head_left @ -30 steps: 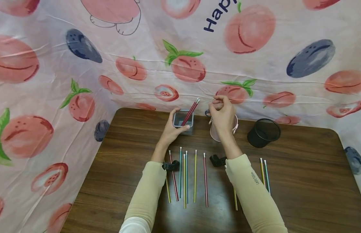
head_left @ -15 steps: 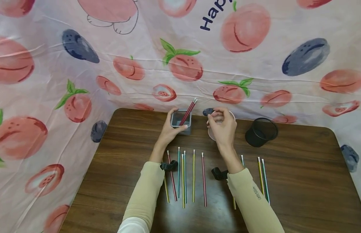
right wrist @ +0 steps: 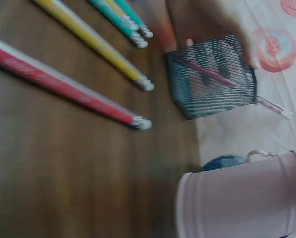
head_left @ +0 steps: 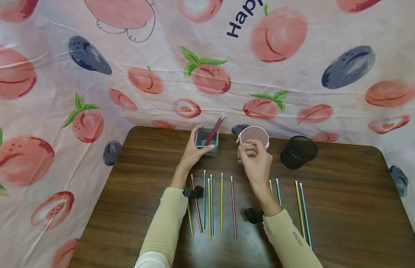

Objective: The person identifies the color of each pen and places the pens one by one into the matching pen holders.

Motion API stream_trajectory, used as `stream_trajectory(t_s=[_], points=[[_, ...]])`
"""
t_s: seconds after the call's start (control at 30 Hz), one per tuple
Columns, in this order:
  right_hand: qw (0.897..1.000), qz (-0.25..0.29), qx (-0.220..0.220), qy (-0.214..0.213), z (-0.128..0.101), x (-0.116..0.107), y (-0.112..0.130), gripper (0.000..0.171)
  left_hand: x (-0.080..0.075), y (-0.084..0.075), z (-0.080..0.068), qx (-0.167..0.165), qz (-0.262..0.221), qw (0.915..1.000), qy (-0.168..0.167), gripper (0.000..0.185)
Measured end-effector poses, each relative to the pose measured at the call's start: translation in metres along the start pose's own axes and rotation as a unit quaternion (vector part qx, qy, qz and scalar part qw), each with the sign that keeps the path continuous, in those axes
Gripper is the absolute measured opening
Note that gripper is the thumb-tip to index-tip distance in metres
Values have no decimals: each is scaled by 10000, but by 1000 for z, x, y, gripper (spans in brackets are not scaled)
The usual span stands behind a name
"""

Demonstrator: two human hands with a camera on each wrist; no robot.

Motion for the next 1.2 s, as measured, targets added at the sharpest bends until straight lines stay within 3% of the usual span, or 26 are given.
stream_trajectory(t_s=[0.27, 0.5, 0.73, 0.87, 1.07, 1.2], points=[[9986, 90, 486, 171, -6, 1, -23, 22, -2, 0, -1, 70, 31, 10000, 36, 85], [9974, -341, 601, 193, -4, 0, -58, 22, -3, 2, -1, 65, 43, 10000, -2, 85], [9930, -770, 783, 440, -15, -1, -77, 20, -2, 3, 0, 102, 25, 9999, -55, 85], [9838, -1246, 1100, 669, -23, 2, -88, 23, -2, 3, -1, 149, -98, 9997, -138, 84], [9600, -1628, 1940, 1196, -29, 8, -99, 41, -1, 4, -1, 200, -296, 9992, -152, 83], [9533, -1768, 2107, 1251, -30, 7, -100, 44, -2, 12, 1, 183, -56, 9997, -123, 84]])
Point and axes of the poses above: each hand's wrist, its own z-axis towards the middle knuckle, its own x-axis out of the palm, y = z × x, the point moved 5 cm from there along z, towards the middle knuckle, and after that the axes turned 15 degrees about x, right-handed, at the moved point
